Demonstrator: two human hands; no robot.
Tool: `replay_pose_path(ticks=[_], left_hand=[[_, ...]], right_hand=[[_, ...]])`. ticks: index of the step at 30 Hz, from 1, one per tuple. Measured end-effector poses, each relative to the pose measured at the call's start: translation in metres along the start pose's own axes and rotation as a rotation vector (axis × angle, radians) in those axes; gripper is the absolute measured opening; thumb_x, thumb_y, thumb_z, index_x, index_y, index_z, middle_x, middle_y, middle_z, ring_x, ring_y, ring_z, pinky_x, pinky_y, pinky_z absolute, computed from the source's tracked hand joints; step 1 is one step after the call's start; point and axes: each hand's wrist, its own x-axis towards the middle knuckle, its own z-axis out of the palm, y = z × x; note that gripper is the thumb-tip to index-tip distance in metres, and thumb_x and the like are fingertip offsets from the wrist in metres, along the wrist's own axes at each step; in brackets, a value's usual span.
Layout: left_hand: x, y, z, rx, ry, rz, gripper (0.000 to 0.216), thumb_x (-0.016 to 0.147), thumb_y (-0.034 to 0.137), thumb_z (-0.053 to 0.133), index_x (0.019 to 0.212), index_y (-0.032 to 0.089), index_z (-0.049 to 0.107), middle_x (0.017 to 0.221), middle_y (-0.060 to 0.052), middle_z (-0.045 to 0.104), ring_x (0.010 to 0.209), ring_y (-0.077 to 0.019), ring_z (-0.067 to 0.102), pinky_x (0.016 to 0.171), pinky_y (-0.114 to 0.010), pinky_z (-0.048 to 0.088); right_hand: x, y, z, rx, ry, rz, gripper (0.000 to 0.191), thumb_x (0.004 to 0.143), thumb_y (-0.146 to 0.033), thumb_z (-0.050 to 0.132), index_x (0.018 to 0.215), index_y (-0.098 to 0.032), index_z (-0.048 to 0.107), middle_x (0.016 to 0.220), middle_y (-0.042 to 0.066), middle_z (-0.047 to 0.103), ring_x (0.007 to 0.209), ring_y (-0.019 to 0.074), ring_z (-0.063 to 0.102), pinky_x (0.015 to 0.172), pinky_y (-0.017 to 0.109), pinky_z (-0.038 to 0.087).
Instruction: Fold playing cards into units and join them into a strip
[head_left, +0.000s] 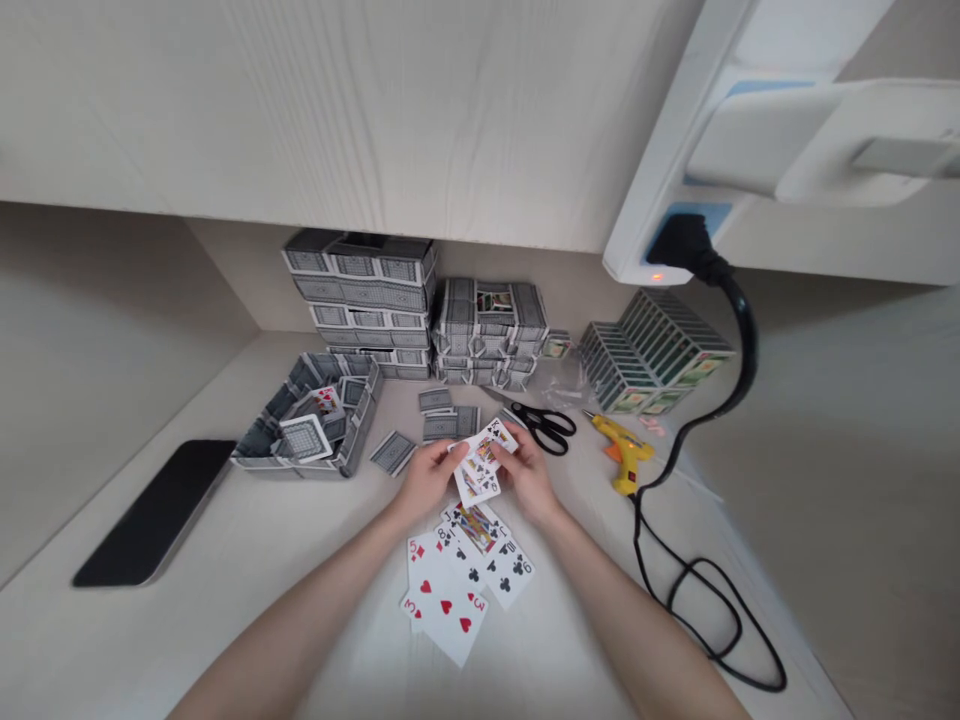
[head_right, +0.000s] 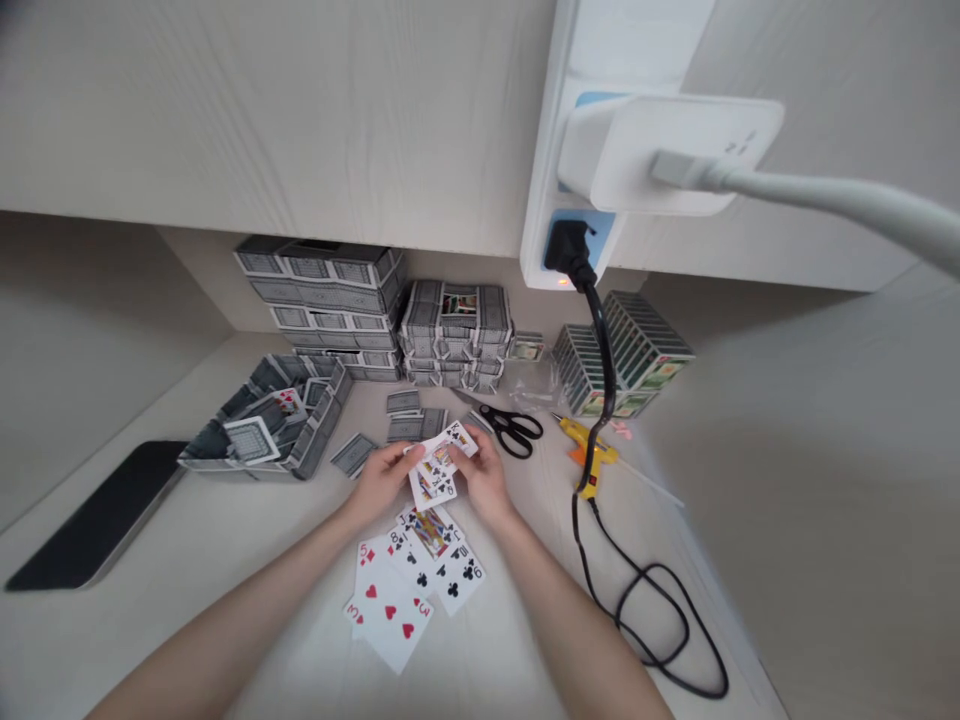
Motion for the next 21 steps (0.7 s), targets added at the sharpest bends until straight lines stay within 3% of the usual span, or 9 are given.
replay_pose_path(ticks=[3, 6, 14, 17, 21], left_hand=[[0.0033, 0.0012, -0.0013, -0.065, 0.098, -0.038, 0.034, 0.074, 0.047, 0.055, 0.066, 0.014, 0.058, 0.048, 0.003, 0.052, 0.043, -0.0086, 0.043, 0.042, -0.02, 0.034], [0.0038, 0.0056, -0.0025, -0.099, 0.087, -0.07, 0.033, 0.074, 0.045, 0.056, 0.063, 0.014, 0.058, 0.044, 0.003, 0.051, 0.039, -0.0081, 0.042, 0.04, -0.02, 0.035], [0.0012, 0.0023, -0.0018, -0.09, -0.076, -0.051, 0.025, 0.067, 0.034, 0.066, 0.082, 0.013, 0.065, 0.072, -0.003, 0.068, 0.061, -0.0144, 0.06, 0.058, -0.024, 0.047], [0.0029, -0.0008, -0.0025, -0.11, -0.04, -0.045, 0.026, 0.069, 0.035, 0.064, 0.081, 0.013, 0.063, 0.074, -0.005, 0.068, 0.064, -0.0156, 0.061, 0.06, -0.026, 0.048], [0.0046, 0.0023, -0.003, -0.149, 0.041, -0.05, 0.026, 0.067, 0.034, 0.065, 0.08, 0.012, 0.061, 0.08, -0.005, 0.068, 0.069, -0.0158, 0.061, 0.065, -0.026, 0.048]], right_hand=[[0.0007, 0.0015, -0.0008, -0.072, -0.014, 0.01, 0.029, 0.065, -0.037, 0.068, 0.086, -0.02, 0.057, 0.078, 0.0, 0.061, 0.068, 0.0166, 0.057, 0.064, 0.03, 0.046], [0.0012, 0.0029, -0.0006, -0.108, -0.01, -0.031, 0.026, 0.066, -0.036, 0.067, 0.085, -0.02, 0.059, 0.079, 0.001, 0.062, 0.069, 0.016, 0.057, 0.066, 0.029, 0.046], [0.0004, 0.0006, -0.0003, -0.119, -0.021, -0.017, 0.033, 0.065, -0.033, 0.069, 0.094, -0.02, 0.061, 0.087, 0.003, 0.063, 0.075, 0.0169, 0.057, 0.071, 0.031, 0.046], [-0.0006, -0.0015, 0.0015, -0.087, -0.008, -0.037, 0.039, 0.064, -0.032, 0.07, 0.1, -0.021, 0.058, 0.093, 0.003, 0.064, 0.082, 0.0176, 0.058, 0.076, 0.032, 0.046], [-0.0005, 0.0002, 0.0019, -0.059, -0.022, -0.009, 0.027, 0.066, -0.037, 0.068, 0.084, -0.018, 0.061, 0.083, 0.003, 0.065, 0.074, 0.0169, 0.059, 0.07, 0.031, 0.047]])
